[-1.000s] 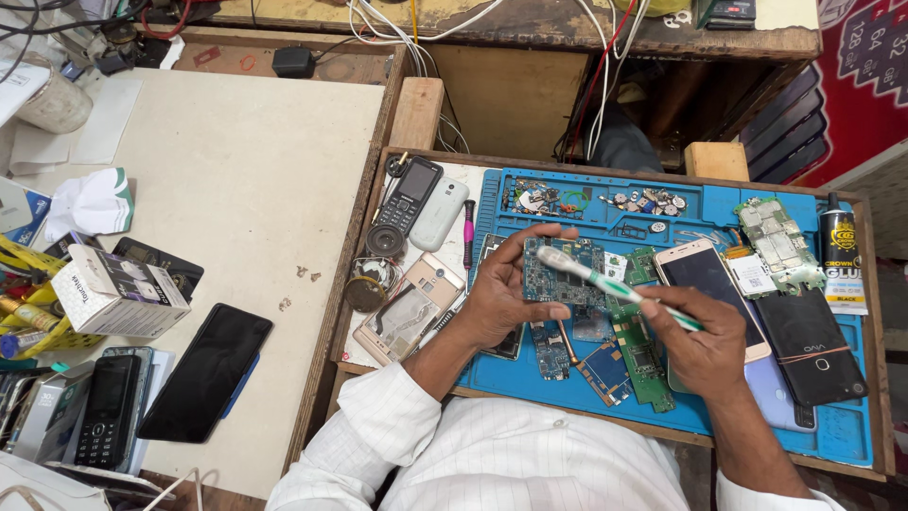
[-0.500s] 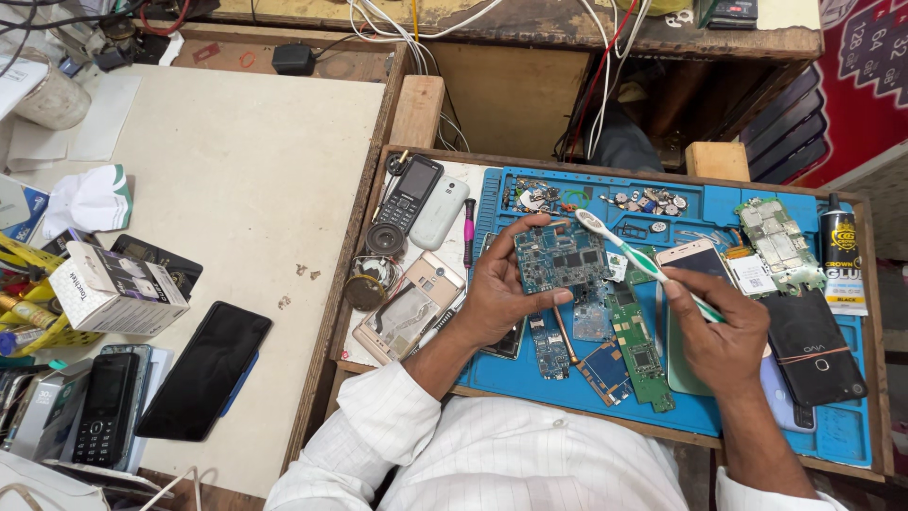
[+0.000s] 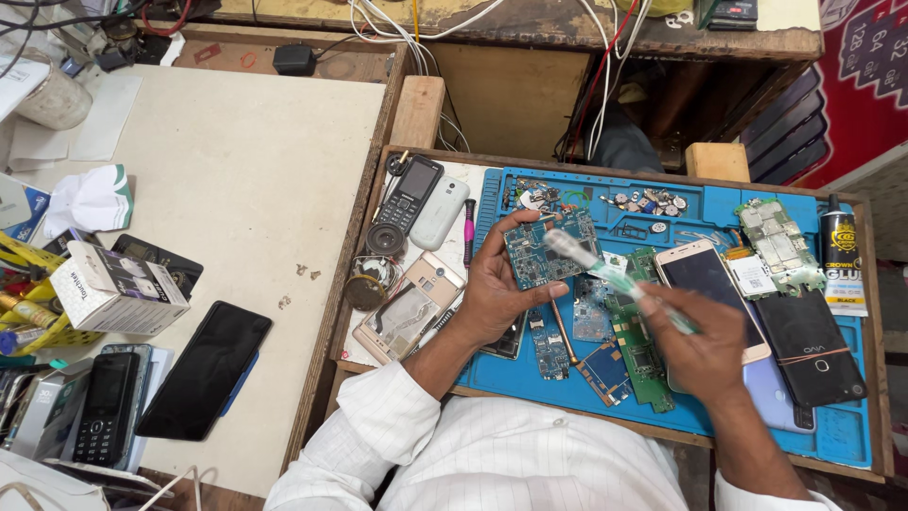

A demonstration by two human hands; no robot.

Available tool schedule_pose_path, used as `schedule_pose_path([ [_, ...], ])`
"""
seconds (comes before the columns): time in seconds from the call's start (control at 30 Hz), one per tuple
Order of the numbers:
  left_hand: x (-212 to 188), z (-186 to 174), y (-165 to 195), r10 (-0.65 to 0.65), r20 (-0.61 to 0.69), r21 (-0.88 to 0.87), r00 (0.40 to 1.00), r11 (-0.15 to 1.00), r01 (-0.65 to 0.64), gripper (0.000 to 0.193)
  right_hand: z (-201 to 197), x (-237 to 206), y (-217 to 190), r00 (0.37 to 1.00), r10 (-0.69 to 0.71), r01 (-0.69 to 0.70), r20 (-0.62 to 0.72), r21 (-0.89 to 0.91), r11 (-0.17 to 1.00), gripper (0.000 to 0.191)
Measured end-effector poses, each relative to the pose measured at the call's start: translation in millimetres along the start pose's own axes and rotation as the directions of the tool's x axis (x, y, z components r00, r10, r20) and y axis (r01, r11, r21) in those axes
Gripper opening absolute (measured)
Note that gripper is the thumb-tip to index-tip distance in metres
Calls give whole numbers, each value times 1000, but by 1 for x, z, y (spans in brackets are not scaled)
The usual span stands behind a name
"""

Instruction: The person holds a smartphone motherboard over a blue repair mat and scrubs its surface with a toothbrush, repositioning and turning the board to brush different areas. They also use a small pointed tool on the board before switching to the toothbrush and continue brushing until the end.

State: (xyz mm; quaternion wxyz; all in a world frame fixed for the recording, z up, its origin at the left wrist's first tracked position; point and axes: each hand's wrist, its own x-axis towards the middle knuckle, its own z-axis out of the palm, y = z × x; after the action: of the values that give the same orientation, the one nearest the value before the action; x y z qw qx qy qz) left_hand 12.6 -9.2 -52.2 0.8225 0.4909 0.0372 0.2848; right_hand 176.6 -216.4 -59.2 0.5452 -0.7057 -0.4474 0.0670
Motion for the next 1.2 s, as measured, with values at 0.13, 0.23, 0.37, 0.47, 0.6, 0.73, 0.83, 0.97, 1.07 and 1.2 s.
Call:
schedule_pose_path([
  [0.13,0,0,0,31,16,52,999,998,-31,82,4,-3,-2,994,-69,72,82,-26,997,23],
  [0.23,0,0,-2,4,27,4,1000,1000,-4,81,-3,3,-1,996,-5,-8,-85,-149,989,22],
  [0.37,0,0,-2,-12,39,-16,999,1000,13,81,-4,5,-3,996,-32,27,-85,-54,998,23],
  [0.47,-1,-2,-2,11,36,67,999,998,-14,84,4,-1,-6,994,-100,101,51,-26,995,23],
  [0.6,-1,-1,-3,8,65,37,998,999,-11,84,1,-1,-5,995,-36,40,89,-51,998,23],
  [0.73,-2,-1,-3,-11,62,30,998,1000,9,83,-14,7,-1,999,10,-14,-37,-101,995,21],
  [0.83,-2,-1,-3,-44,69,-12,997,999,45,83,-19,8,0,994,-53,46,-91,-86,995,17],
  [0.97,-3,-2,-3,-67,106,-17,992,997,69,82,-13,5,0,996,38,-44,-78,-76,996,23],
  [1.07,-4,-2,-3,-56,175,85,983,996,41,85,-6,2,0,999,17,-19,-39,-43,999,24],
  [1.2,-4,0,-1,-62,159,43,985,997,56,87,-5,0,2,998,-12,9,-66,-56,998,23],
])
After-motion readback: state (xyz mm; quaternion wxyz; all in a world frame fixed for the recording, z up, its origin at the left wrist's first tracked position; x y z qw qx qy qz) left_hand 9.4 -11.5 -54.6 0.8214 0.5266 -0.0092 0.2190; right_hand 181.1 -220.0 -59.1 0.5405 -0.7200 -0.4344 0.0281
